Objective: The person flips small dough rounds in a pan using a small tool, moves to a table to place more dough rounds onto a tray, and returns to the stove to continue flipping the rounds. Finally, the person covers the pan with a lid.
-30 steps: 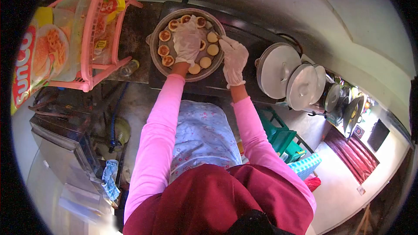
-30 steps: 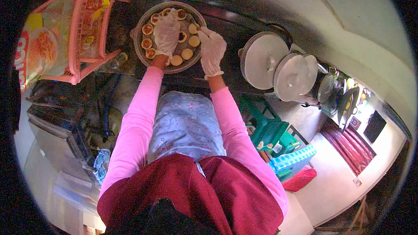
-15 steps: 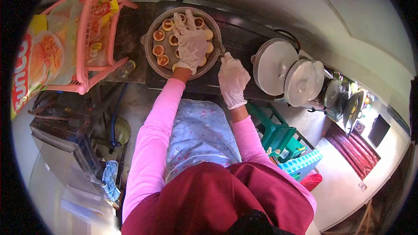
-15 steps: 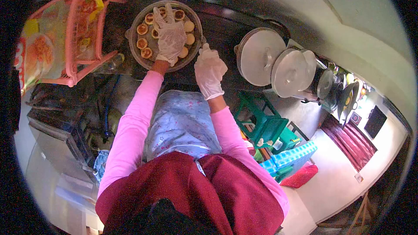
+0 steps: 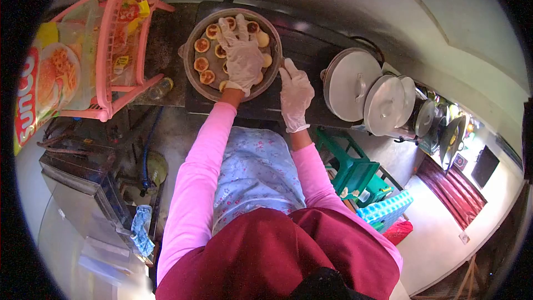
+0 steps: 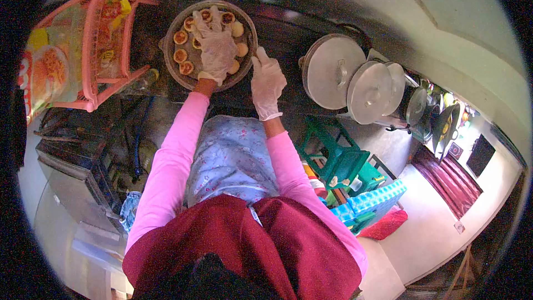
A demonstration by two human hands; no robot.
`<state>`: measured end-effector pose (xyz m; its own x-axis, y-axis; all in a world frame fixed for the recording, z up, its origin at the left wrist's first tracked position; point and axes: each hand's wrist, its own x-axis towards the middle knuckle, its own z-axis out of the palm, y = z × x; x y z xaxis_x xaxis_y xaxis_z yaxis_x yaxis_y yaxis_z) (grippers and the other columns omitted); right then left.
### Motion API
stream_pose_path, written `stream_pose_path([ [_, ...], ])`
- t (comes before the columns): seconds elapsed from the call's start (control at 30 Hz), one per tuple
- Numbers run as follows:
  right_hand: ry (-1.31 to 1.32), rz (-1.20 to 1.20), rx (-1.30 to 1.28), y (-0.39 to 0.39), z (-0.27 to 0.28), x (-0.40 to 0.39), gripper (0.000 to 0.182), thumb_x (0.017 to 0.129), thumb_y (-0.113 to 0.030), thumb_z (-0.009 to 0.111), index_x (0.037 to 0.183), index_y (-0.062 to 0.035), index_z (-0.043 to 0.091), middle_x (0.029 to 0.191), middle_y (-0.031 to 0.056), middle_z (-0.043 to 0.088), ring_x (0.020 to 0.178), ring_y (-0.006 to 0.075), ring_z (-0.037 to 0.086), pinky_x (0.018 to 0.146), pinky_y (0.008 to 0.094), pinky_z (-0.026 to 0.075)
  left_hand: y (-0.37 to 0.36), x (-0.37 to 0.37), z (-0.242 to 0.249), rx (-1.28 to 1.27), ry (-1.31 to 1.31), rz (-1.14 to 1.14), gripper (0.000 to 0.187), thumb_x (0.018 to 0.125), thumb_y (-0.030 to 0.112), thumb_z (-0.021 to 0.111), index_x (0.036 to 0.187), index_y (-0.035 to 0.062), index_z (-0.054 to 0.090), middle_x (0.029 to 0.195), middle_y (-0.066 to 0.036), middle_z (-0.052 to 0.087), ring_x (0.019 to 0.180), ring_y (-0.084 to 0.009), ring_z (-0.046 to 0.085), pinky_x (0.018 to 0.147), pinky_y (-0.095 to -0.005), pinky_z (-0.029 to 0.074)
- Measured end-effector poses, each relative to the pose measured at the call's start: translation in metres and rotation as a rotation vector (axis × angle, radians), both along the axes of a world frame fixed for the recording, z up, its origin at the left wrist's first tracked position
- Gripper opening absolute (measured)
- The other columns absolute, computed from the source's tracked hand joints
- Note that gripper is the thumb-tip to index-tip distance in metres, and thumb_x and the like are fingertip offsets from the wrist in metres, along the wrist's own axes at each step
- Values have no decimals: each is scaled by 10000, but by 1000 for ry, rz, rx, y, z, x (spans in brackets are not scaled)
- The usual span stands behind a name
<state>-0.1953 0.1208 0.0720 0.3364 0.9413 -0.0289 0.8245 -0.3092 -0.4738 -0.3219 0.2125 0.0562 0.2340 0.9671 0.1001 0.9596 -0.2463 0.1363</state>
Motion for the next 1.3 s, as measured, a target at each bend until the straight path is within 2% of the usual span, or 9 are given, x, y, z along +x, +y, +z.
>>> stream_pose_path([
  [0.23,1,269,-45,6,20,-5,293,911,-188,708,1191,-102,721,1107,77,733,922,234,688,856,310,532,-11,-21,-36,46,-433,201,345,871,161,656,1206,92,704,1306,-219,596,1195,-412,522,997,-496,421],
  [0.3,-82,322,23,10,12,-2,273,907,-132,719,1170,-61,730,1104,81,740,941,196,695,858,301,532,-14,-24,-41,190,-423,141,315,896,155,658,1202,96,698,1063,-182,682,999,-382,592,913,-478,460],
  [0.4,337,-115,118,10,8,-5,224,936,-185,645,1126,-89,713,985,68,725,868,315,676,798,375,541,-17,-25,-45,157,-443,74,303,902,160,648,1193,94,700,953,-145,697,949,-372,614,870,-479,479],
  [0.6,778,-339,114,2,-26,2,227,913,-163,692,1109,-62,747,1064,150,730,935,307,694,862,364,530,-15,-7,-57,-33,-385,51,290,926,180,620,1187,79,698,933,-144,701,927,-351,639,806,-446,509],
  [0.7,305,-150,175,0,-16,10,218,925,-161,689,1118,-71,737,1015,151,725,885,304,694,823,366,540,-15,3,-53,-126,-380,6,321,928,171,616,1225,65,679,934,-149,700,912,-352,644,795,-454,510],
  [0.8,154,-91,171,-3,-5,10,216,936,-195,681,1116,-85,727,968,136,714,849,293,694,756,363,551,-15,10,-47,-54,-455,68,344,934,167,608,1255,54,659,933,-152,697,908,-354,646,776,-464,508],
  [0.9,137,4,286,1,-3,9,216,952,-208,654,1131,-97,701,910,122,689,812,288,688,670,378,545,-19,9,-60,42,-559,112,356,944,173,598,1276,55,649,960,-159,698,920,-356,647,776,-466,508],
  [1.0,-111,123,77,8,7,10,222,974,-194,608,1167,-107,677,876,124,670,782,299,678,632,411,530,-19,9,-58,-47,-566,93,351,943,170,602,1273,61,658,1009,-167,706,943,-347,653,790,-456,511],
  [1.3,-239,402,236,33,1,29,322,896,-124,591,1211,-98,650,884,117,635,797,318,637,701,447,503,-51,8,-44,-110,-670,231,319,920,164,648,1217,58,693,1023,-163,725,944,-355,670,843,-433,521],
])
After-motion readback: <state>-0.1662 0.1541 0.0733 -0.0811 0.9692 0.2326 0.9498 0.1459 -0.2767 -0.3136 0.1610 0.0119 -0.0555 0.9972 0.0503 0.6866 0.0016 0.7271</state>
